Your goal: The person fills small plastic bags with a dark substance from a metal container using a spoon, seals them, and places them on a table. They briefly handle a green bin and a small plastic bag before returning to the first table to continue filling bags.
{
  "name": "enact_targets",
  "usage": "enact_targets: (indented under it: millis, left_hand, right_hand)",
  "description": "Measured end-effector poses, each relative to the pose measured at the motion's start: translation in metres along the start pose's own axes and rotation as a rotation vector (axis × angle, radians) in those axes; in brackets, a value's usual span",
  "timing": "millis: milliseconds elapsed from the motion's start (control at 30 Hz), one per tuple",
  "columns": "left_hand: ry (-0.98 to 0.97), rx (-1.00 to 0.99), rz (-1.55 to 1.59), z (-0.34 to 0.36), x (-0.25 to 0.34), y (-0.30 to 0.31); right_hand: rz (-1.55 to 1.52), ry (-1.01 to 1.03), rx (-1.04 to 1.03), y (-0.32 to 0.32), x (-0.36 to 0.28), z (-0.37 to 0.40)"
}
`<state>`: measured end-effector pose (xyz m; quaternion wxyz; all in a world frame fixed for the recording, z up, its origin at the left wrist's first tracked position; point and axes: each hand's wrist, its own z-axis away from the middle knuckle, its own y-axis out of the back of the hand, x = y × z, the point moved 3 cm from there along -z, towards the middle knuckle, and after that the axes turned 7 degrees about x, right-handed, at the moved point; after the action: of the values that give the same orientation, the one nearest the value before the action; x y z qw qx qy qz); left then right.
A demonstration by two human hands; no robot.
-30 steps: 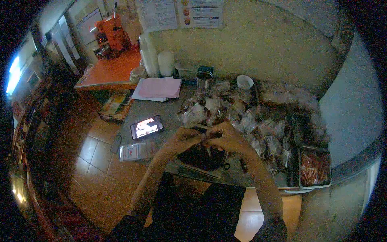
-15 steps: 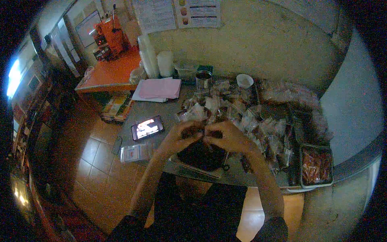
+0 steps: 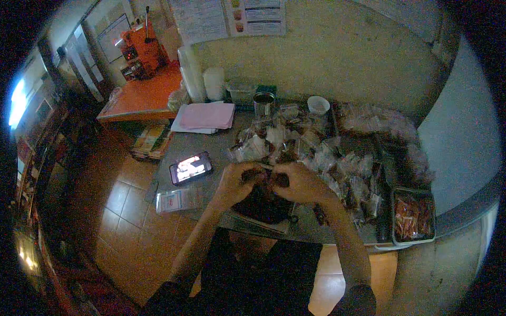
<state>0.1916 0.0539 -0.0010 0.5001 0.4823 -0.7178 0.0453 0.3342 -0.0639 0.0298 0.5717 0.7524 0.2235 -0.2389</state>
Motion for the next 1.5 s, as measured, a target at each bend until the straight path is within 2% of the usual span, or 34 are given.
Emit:
enact_targets:
  millis: [100,167,267,367,433,500,567,667,733,800,900,967,1167,1267,1333,1400,1500]
  left_hand:
    - [0.007,-0.019,-0.018,0.002,-0.010,-0.005]
    - [-0.020,0.025,0.030,0.002,-0.007,-0.006]
    - [0.039,-0.048,0.057,0.002,-0.010,-0.009]
    - [-0.061,0.020,0.060,0.003,-0.006,-0.009]
    - [-0.033,0.072,0.233,0.003,-0.001,-0.010]
    - [0.065,0.039,0.277,0.004,0.006,-0.009]
    - [0.232,-0.077,0.188,0.005,0.010,-0.003]
    - [0.179,-0.213,0.109,0.007,0.003,-0.004]
    - [0.328,-0.285,0.340,0.008,0.007,0.001]
    - [0.417,-0.275,0.418,0.009,0.012,0.003]
    - [0.470,-0.213,0.344,0.012,0.011,0.000]
    - [0.515,-0.271,0.346,0.010,0.001,-0.003]
    - [0.469,-0.236,0.345,0.011,0.001,-0.002]
    - [0.541,-0.342,0.246,0.007,-0.002,-0.001]
    - [0.536,-0.224,0.292,0.011,0.014,0.002]
    - [0.515,-0.220,0.350,0.011,0.015,0.002]
    - [0.456,-0.337,0.456,0.008,0.002,-0.001]
  right_hand:
    - [-0.027,0.102,0.094,-0.008,0.004,0.001]
    - [-0.016,0.058,0.093,-0.006,0.000,0.003]
    - [-0.059,0.010,0.103,-0.007,-0.002,0.004]
    - [-0.120,-0.027,0.109,-0.008,0.000,0.003]
    - [-0.148,-0.057,0.117,-0.010,0.008,0.003]
    - [-0.169,-0.093,0.133,-0.014,0.020,0.001]
    - [-0.239,-0.058,0.130,-0.010,0.014,0.002]
    - [-0.306,-0.044,0.103,-0.012,0.013,0.001]
    - [-0.331,-0.071,0.062,-0.014,0.018,0.000]
    - [-0.345,-0.115,0.002,-0.015,0.023,-0.002]
    - [-0.492,-0.222,-0.006,-0.019,0.024,0.001]
    - [-0.494,-0.266,-0.035,-0.014,0.015,0.001]
    - [-0.529,-0.306,-0.097,-0.011,0.008,-0.001]
    - [-0.538,-0.321,-0.097,-0.013,0.009,0.001]
    - [-0.532,-0.316,-0.086,-0.014,0.010,0.001]
    - [-0.528,-0.292,-0.063,-0.015,0.012,0.001]
    - [-0.568,-0.365,-0.104,-0.011,0.005,0.001]
